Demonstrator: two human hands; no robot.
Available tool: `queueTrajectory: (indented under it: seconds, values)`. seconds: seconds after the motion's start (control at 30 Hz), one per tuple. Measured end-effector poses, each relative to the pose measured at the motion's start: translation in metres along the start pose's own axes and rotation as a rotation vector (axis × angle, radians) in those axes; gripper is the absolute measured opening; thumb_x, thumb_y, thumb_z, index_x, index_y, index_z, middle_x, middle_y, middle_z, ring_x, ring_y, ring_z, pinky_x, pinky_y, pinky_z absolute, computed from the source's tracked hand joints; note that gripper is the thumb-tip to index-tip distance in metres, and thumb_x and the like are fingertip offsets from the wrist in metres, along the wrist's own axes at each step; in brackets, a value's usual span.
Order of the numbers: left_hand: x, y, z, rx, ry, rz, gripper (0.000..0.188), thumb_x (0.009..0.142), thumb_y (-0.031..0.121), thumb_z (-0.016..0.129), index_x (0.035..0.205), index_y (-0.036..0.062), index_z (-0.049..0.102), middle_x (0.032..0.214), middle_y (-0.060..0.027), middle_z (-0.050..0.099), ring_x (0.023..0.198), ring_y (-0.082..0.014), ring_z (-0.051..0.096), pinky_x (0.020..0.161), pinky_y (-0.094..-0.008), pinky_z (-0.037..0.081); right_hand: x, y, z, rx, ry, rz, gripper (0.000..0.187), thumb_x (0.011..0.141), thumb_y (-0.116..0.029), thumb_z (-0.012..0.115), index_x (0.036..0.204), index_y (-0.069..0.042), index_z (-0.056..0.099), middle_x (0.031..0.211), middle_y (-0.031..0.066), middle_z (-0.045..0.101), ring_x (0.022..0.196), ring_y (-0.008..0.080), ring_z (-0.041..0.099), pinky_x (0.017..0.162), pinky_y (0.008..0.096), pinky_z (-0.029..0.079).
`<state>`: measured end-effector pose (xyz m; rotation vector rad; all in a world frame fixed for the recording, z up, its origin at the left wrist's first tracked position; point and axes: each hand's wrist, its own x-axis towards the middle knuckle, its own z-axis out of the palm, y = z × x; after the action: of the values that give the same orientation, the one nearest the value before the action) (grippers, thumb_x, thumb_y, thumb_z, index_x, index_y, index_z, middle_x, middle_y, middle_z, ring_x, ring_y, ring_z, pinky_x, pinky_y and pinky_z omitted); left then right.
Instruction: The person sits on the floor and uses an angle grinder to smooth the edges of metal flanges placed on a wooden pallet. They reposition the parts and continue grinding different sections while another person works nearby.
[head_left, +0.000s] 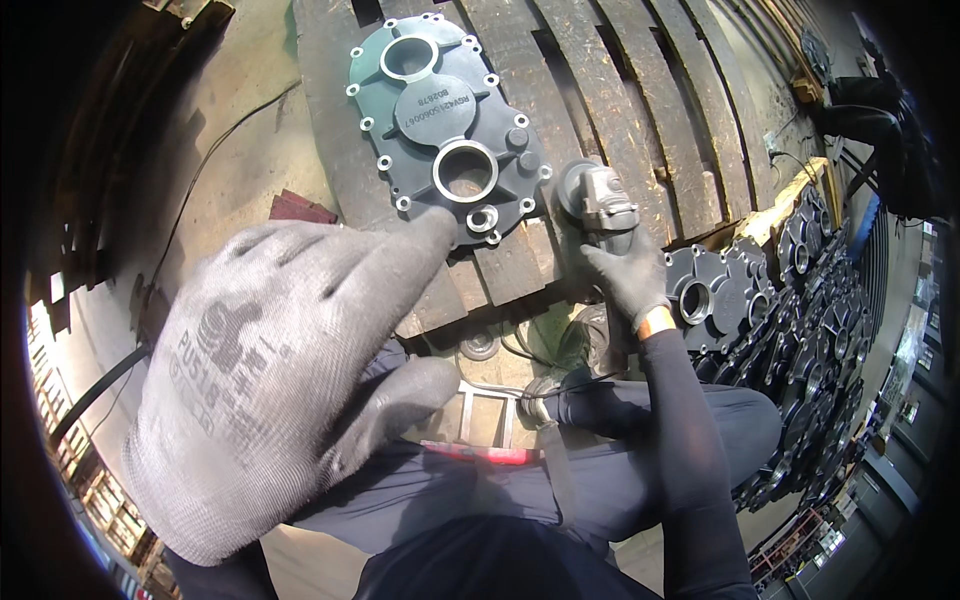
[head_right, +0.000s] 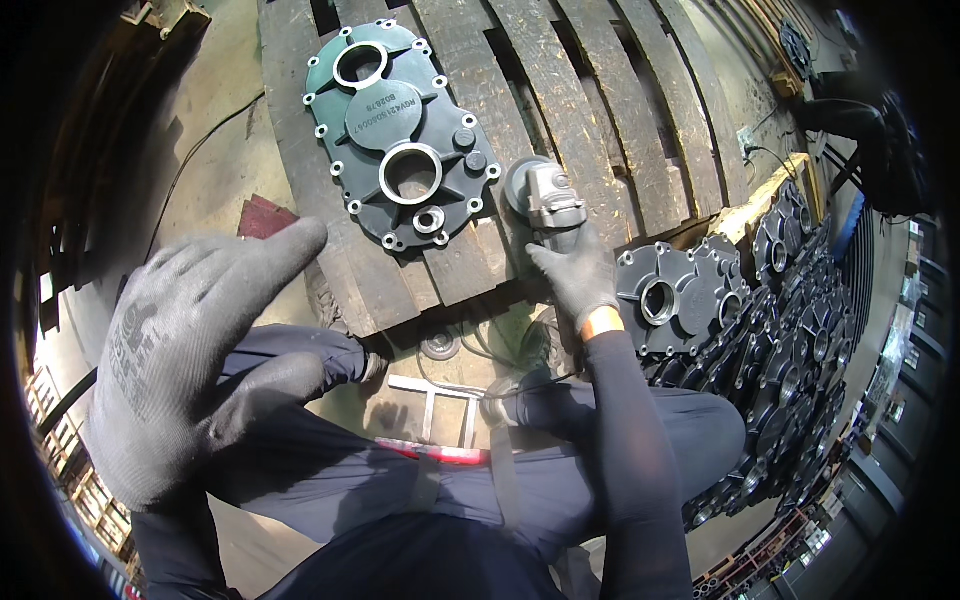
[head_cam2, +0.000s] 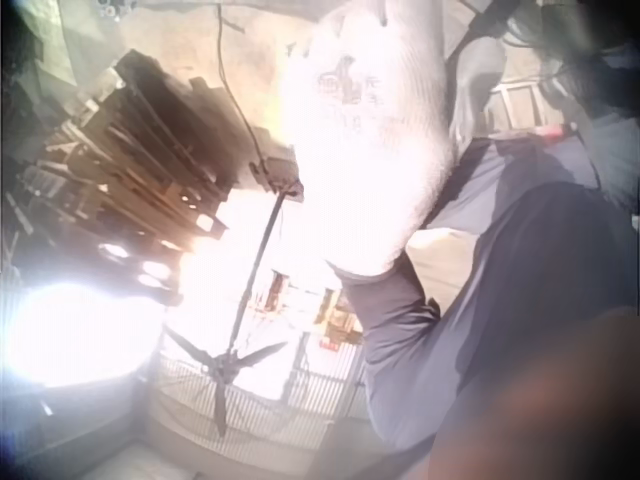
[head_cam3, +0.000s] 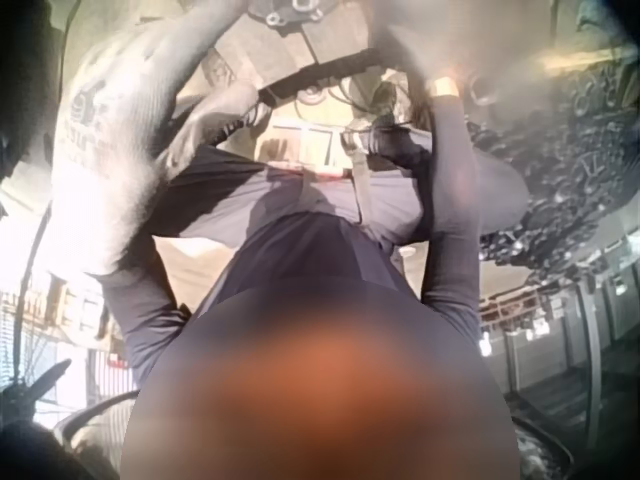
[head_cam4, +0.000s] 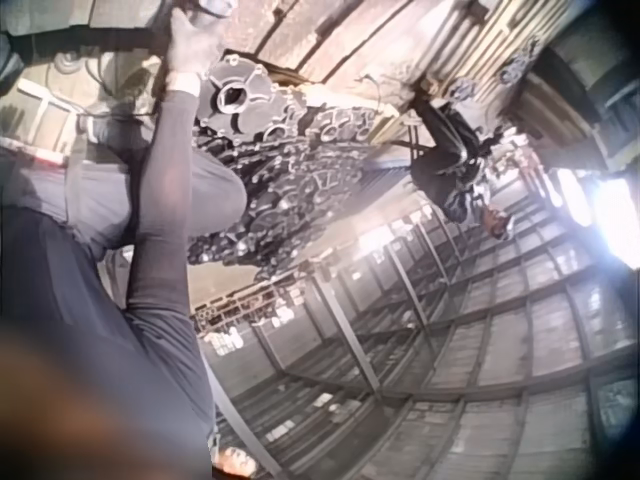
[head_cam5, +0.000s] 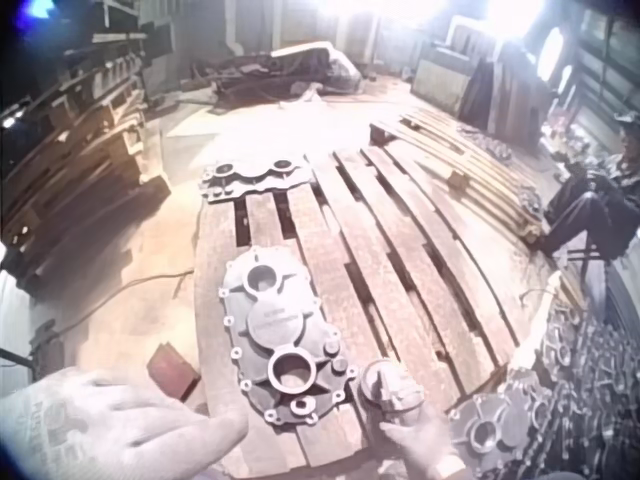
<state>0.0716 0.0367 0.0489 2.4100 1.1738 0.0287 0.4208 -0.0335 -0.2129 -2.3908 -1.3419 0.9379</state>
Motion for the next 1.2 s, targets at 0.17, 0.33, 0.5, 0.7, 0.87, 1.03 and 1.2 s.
queueTrajectory:
  seconds: [0.17, 0.33, 0.5, 0.7, 0.87, 1.03, 1.2]
  values:
    - [0.005, 0.005, -0.001, -0.013, -0.021, 0.009, 0.081, 0.09, 0.056, 0.084, 0.152, 0.0063, 0.068, 0.115, -0.0177, 0.08, 0.112, -0.0398, 0.076, 0.105, -0.0525, 0.055, 0.015, 0.017, -0.003, 0.0, 0.078, -0.085, 0.062, 0.084, -0.033, 0.097, 0.128, 0.004, 0.074, 0.118, 0.0254, 0.083, 0.11, 0.0377, 0.082, 0.098, 0.0472, 0.063]
    - [0.005, 0.005, -0.004, -0.023, -0.026, -0.02, 0.081, 0.089, 0.055, 0.084, 0.152, 0.0072, 0.068, 0.117, -0.0163, 0.08, 0.114, -0.0386, 0.076, 0.107, -0.0525, 0.055, 0.007, -0.004, 0.002, -0.08, 0.002, -0.015, 0.072, 0.08, -0.043, 0.098, 0.127, 0.005, 0.071, 0.118, 0.0291, 0.081, 0.113, 0.0457, 0.079, 0.101, 0.0507, 0.061]
    - [0.004, 0.003, 0.0, -0.009, -0.032, 0.019, 0.081, 0.089, 0.055, 0.084, 0.153, 0.0076, 0.068, 0.118, -0.0146, 0.081, 0.118, -0.0361, 0.077, 0.11, -0.052, 0.056, 0.008, 0.004, 0.008, -0.106, -0.026, -0.021, 0.076, 0.081, -0.039, 0.096, 0.136, 0.004, 0.066, 0.128, 0.0292, 0.078, 0.121, 0.0443, 0.077, 0.106, 0.0494, 0.059]
    - [0.004, 0.002, -0.001, 0.021, -0.036, 0.042, 0.082, 0.088, 0.054, 0.085, 0.153, 0.0069, 0.067, 0.119, -0.0143, 0.082, 0.118, -0.0344, 0.078, 0.111, -0.052, 0.057, 0.005, -0.004, 0.005, -0.022, -0.049, 0.005, 0.072, 0.082, -0.034, 0.097, 0.136, 0.004, 0.069, 0.124, 0.0251, 0.081, 0.116, 0.0395, 0.079, 0.103, 0.047, 0.061]
    - [0.006, 0.005, -0.003, 0.003, -0.055, 0.054, 0.081, 0.089, 0.055, 0.084, 0.151, 0.0044, 0.068, 0.119, -0.0146, 0.082, 0.117, -0.0351, 0.078, 0.11, -0.0512, 0.058, 0.017, 0.009, 0.007, 0.035, -0.014, -0.109, 0.07, 0.082, -0.033, 0.097, 0.136, 0.003, 0.071, 0.122, 0.0241, 0.082, 0.113, 0.0392, 0.081, 0.101, 0.0458, 0.062]
    - [0.008, 0.005, 0.001, -0.006, -0.018, 0.069, 0.079, 0.088, 0.055, 0.085, 0.147, 0.0037, 0.07, 0.118, -0.0147, 0.082, 0.118, -0.0343, 0.078, 0.11, -0.0504, 0.058, 0.039, -0.007, -0.008, -0.109, 0.039, -0.114, 0.071, 0.081, -0.034, 0.097, 0.138, -0.001, 0.072, 0.127, 0.0248, 0.081, 0.12, 0.0417, 0.078, 0.104, 0.0469, 0.06]
    - [0.006, 0.006, -0.003, -0.017, -0.048, 0.038, 0.078, 0.083, 0.047, 0.091, 0.144, 0.0036, 0.072, 0.117, -0.0139, 0.082, 0.117, -0.0328, 0.078, 0.109, -0.0493, 0.058, 0.069, -0.042, -0.016, -0.161, -0.005, -0.204, 0.079, 0.079, -0.045, 0.092, 0.14, -0.001, 0.069, 0.13, 0.0282, 0.078, 0.123, 0.0472, 0.075, 0.107, 0.053, 0.058]
